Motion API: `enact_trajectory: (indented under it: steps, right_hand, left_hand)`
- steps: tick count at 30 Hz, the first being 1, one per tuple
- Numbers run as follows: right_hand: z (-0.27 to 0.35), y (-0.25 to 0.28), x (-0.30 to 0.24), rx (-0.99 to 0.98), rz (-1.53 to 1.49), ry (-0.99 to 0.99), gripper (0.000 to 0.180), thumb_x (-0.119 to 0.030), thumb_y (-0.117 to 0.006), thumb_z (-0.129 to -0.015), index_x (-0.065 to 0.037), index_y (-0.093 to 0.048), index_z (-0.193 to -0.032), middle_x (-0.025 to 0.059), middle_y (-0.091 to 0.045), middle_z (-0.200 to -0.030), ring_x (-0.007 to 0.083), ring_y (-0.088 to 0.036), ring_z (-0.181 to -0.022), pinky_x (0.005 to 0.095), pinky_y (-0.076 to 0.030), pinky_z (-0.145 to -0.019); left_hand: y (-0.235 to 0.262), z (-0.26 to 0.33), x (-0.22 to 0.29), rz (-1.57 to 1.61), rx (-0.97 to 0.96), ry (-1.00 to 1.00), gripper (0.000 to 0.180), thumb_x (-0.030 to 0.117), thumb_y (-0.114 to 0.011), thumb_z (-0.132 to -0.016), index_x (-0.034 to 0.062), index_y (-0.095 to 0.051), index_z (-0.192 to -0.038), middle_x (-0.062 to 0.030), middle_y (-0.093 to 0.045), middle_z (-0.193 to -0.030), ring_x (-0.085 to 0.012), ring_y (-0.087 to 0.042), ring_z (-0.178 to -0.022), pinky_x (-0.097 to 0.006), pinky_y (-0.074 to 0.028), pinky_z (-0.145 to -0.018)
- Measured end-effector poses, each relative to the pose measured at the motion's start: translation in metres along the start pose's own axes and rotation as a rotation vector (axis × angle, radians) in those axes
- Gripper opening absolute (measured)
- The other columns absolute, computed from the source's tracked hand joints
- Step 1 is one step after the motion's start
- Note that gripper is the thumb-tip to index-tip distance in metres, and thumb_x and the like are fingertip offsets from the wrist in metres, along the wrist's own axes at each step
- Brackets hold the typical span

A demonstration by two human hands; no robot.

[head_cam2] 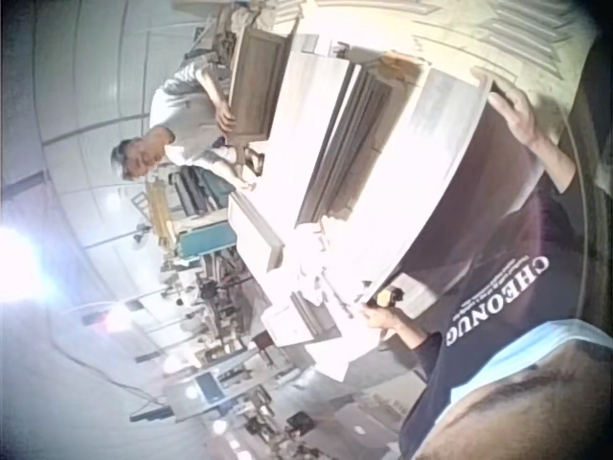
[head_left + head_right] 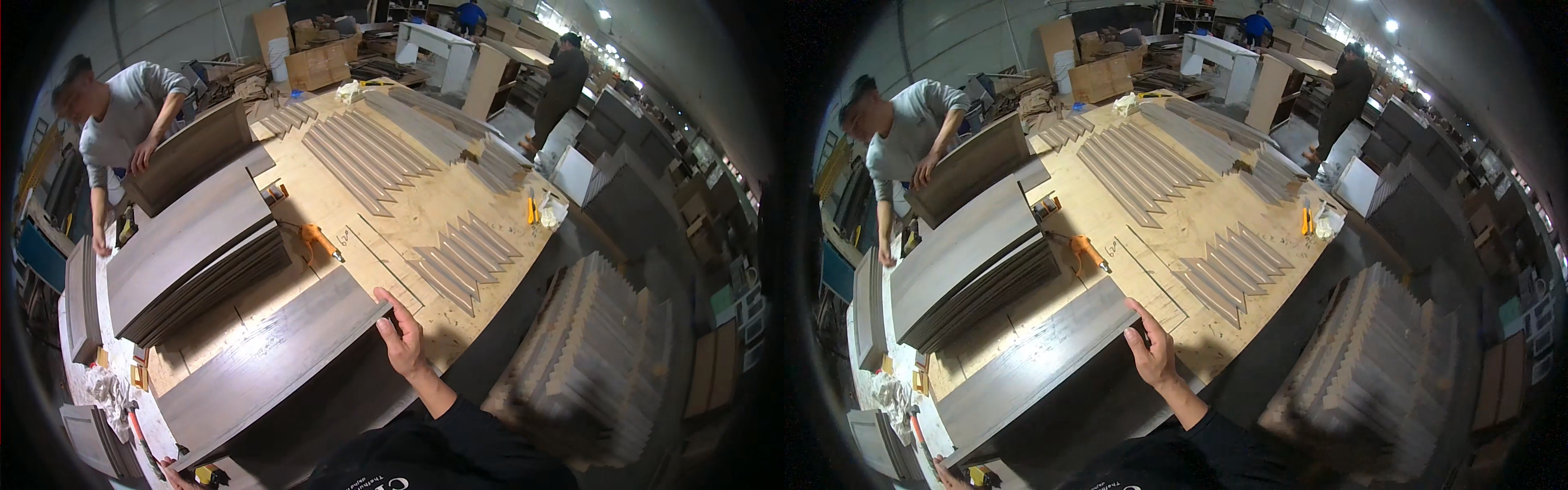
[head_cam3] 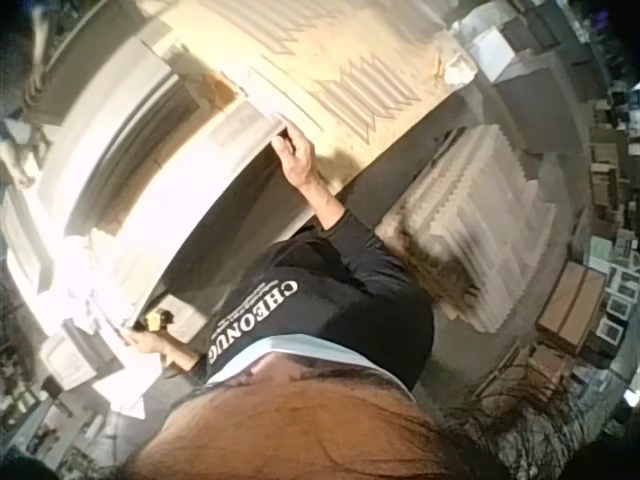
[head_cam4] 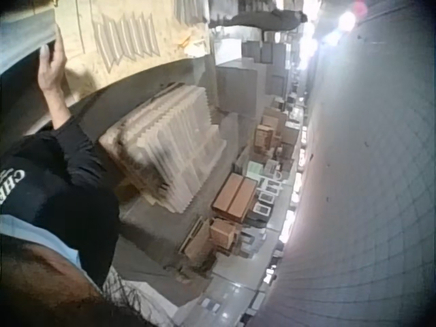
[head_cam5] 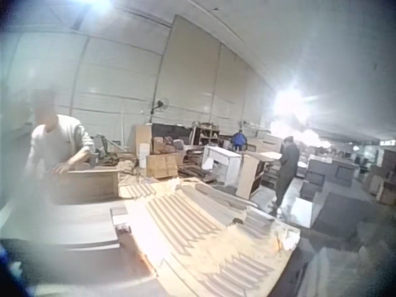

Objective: Assembling wood furniture panels using a pneumatic nail gun and adhesive.

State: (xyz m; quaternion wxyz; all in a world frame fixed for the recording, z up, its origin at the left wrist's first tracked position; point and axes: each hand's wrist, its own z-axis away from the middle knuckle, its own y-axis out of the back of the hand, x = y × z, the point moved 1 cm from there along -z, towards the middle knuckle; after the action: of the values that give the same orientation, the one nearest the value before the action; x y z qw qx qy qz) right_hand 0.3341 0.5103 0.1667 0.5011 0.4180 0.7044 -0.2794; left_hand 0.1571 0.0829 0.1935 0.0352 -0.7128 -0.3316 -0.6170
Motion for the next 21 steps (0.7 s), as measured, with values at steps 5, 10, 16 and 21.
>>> enact_trajectory:
  steps: [5,10,16,21]
  right_hand:
    - [0.002,0.001,-0.001,0.017,0.009,0.009,0.046,-0.019,-0.051,-0.091,0.006,-0.044,-0.129,0.018,-0.053,-0.126,0.0229,-0.048,-0.12,0.0325,-0.033,-0.102]
    - [0.003,-0.002,-0.003,0.01,0.051,0.017,0.045,-0.018,-0.051,-0.09,0.006,-0.046,-0.128,0.0179,-0.054,-0.125,0.023,-0.048,-0.12,0.0325,-0.034,-0.102]
    - [0.001,-0.002,0.0,0.016,-0.019,0.016,0.04,-0.019,-0.052,-0.09,0.002,-0.05,-0.124,0.0179,-0.057,-0.121,0.0256,-0.052,-0.117,0.0329,-0.037,-0.099]
    - [-0.003,0.002,0.001,0.026,-0.154,-0.037,0.035,-0.015,-0.053,-0.091,0.002,-0.052,-0.122,0.0138,-0.059,-0.118,0.0135,-0.052,-0.098,0.0256,-0.041,-0.086]
  left_hand:
    - [0.002,-0.002,-0.008,0.12,-0.015,0.028,0.034,0.021,-0.052,-0.093,-0.007,-0.059,-0.111,-0.0209,-0.064,-0.1,-0.0293,-0.062,-0.08,-0.036,-0.052,-0.07]
    - [0.008,-0.007,-0.02,-0.042,-0.058,-0.103,0.033,0.019,-0.052,-0.093,-0.003,-0.057,-0.117,-0.0217,-0.063,-0.103,-0.0308,-0.062,-0.082,-0.036,-0.052,-0.071]
    - [0.023,-0.028,-0.05,-0.315,-0.107,-0.371,0.033,0.017,-0.051,-0.092,0.0007,-0.055,-0.121,-0.0222,-0.062,-0.104,-0.0317,-0.062,-0.083,-0.037,-0.052,-0.072]
    - [0.033,-0.035,-0.066,-0.414,-0.149,-0.422,0.035,0.015,-0.049,-0.092,0.0075,-0.052,-0.126,-0.0229,-0.059,-0.11,-0.0331,-0.062,-0.087,-0.036,-0.052,-0.073]
